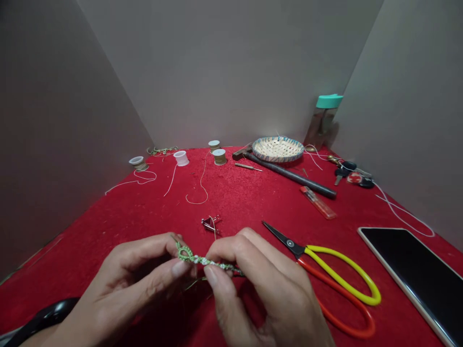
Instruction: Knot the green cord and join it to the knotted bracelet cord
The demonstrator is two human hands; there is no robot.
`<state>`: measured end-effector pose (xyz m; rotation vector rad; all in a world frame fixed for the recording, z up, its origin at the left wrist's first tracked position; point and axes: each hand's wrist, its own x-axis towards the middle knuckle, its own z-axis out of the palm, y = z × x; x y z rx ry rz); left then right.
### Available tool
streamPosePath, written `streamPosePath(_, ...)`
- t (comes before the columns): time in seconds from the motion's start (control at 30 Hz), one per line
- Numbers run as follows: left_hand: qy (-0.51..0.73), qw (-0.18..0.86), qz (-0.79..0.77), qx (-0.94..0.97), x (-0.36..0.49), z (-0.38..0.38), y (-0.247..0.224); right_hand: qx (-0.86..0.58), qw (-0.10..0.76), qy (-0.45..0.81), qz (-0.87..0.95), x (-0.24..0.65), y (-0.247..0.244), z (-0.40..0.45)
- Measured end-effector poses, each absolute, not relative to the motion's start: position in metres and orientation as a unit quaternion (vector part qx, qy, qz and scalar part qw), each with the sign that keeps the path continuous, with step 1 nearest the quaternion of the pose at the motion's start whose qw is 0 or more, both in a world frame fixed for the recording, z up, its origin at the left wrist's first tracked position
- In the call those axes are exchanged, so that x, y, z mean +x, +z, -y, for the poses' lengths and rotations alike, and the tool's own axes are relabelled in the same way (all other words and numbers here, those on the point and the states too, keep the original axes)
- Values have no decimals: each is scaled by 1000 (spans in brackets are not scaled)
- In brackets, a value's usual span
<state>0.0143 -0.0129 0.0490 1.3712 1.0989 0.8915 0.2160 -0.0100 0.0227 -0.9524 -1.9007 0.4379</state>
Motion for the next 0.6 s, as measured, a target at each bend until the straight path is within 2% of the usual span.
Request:
streamPosePath(0.13,357,560,-459,590,10,14,47,-371,494,177,766,218,19,7)
streamPosePath(0.3,351,601,-443,565,10,11,44,-408,510,245,717,216,26,9)
streamPosePath(0.47,357,675,-424,487,11,9,43,-477,535,443,538,205,38,17)
streamPosePath(0.6,393,691,-402,455,11,8,47,-486,488,562,458,205,47,21)
